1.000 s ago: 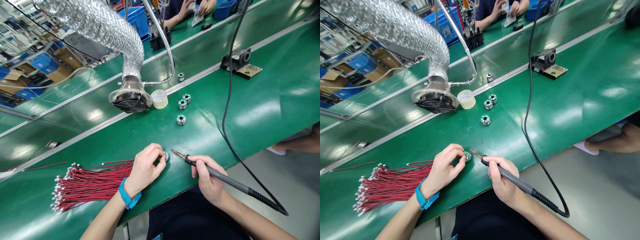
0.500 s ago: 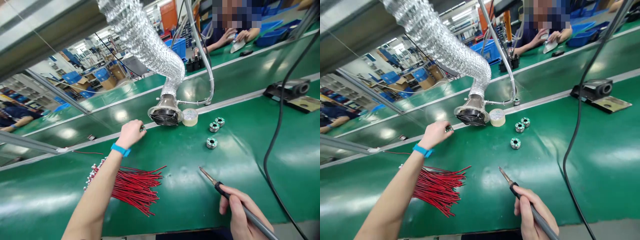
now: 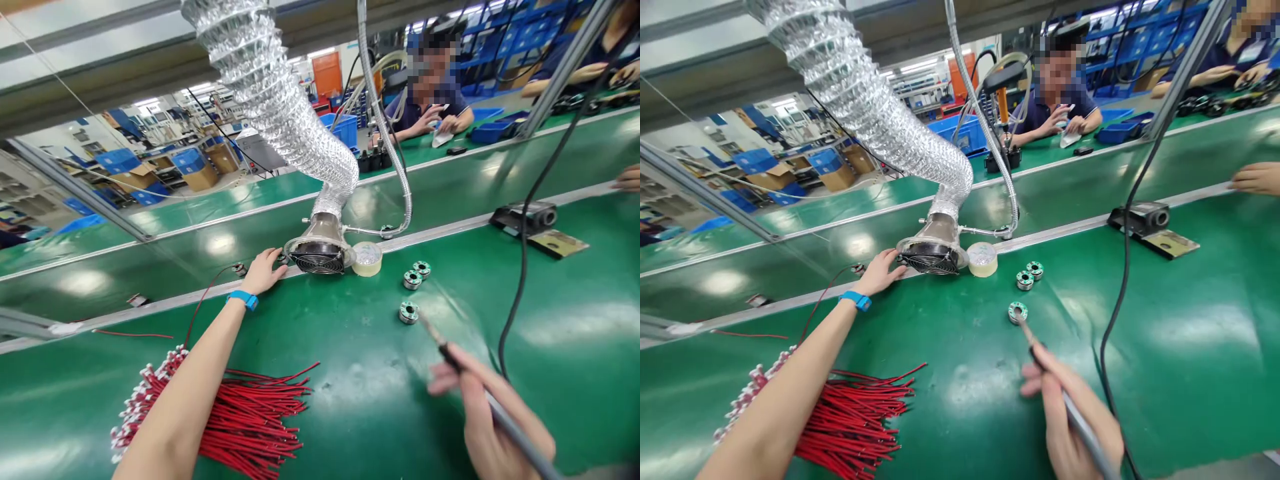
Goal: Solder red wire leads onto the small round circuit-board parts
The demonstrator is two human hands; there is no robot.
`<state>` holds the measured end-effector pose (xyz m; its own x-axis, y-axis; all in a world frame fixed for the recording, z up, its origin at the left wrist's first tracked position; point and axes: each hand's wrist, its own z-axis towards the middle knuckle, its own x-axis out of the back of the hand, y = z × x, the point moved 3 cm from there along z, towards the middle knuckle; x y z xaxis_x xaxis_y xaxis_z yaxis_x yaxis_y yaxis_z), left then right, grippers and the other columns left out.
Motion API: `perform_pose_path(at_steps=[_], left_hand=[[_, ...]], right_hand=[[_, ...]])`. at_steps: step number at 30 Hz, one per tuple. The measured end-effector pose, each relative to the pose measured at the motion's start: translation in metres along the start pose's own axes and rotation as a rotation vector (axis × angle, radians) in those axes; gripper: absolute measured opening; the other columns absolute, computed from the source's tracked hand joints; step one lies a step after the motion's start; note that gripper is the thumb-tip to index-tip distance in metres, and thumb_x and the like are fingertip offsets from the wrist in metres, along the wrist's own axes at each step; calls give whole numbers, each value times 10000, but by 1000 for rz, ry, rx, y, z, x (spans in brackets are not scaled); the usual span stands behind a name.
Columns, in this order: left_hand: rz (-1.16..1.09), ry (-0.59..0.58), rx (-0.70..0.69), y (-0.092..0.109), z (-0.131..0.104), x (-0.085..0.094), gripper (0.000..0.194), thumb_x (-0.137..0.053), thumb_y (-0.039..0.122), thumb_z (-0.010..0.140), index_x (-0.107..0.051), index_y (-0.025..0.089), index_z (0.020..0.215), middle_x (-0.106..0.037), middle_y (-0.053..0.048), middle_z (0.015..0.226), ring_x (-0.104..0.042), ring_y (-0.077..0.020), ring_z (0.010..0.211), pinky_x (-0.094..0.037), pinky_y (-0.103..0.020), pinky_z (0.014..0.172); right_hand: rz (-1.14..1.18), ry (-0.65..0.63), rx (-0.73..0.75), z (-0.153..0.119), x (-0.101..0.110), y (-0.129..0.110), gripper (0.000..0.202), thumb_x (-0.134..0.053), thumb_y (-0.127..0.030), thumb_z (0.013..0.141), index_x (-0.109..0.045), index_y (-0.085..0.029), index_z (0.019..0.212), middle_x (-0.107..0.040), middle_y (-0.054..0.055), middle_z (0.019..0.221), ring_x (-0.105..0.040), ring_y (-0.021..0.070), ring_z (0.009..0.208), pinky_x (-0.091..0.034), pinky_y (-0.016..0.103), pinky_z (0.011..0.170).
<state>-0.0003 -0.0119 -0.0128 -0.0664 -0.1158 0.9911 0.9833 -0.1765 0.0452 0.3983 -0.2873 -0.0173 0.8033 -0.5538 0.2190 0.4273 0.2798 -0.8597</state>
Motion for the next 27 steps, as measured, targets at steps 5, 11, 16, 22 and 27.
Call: perform_pose_path(at_steps=[5, 11, 16, 22, 27], left_hand=[[-88, 22, 62, 5, 8, 5, 374, -523, 289, 974, -584, 148, 1315, -720, -154, 1244, -671, -275, 1119, -503, -361, 971], [-194, 24, 130, 49, -58, 29, 325, -665, 469, 910, -625, 200, 1087, -741, -50, 876, -695, -242, 796, -468, -316, 681], [-336, -138, -237, 152, -141, 28, 260, -764, 390, 850, -637, 225, 1006, -748, -32, 888, -711, -234, 827, -488, -314, 688], [-407, -217, -345, 194, -192, 17, 569, -764, 606, 887, -606, 172, 1221, -756, -98, 1052, -727, -273, 956, -558, -381, 830], [-454, -43, -246, 119, -206, 52, 211, -620, 387, 1043, -701, 212, 1128, -750, -76, 1045, -705, -218, 1004, -553, -359, 913]], right_hand=[[-102, -198, 56, 161, -34, 36, 331, -602, -403, 1019, -742, -230, 1264, -795, 75, 1047, -774, 203, 860, -631, 339, 798], [-304, -466, 43, 282, -114, 103, 513, -807, -153, 810, -724, -97, 1313, -801, 131, 1020, -760, 247, 916, -589, 394, 904], [-218, -625, 45, 299, -176, 114, 804, -820, -215, 730, -584, 45, 1453, -716, 285, 1236, -723, 278, 1119, -515, 336, 869], [-188, -726, 14, 292, -213, 99, 786, -805, -338, 723, -642, 15, 1406, -760, 244, 1113, -754, 220, 982, -505, 366, 810], [-284, -733, 20, 287, -220, 110, 782, -867, -440, 657, -725, -100, 1347, -763, 200, 1197, -733, 286, 1094, -510, 401, 842]])
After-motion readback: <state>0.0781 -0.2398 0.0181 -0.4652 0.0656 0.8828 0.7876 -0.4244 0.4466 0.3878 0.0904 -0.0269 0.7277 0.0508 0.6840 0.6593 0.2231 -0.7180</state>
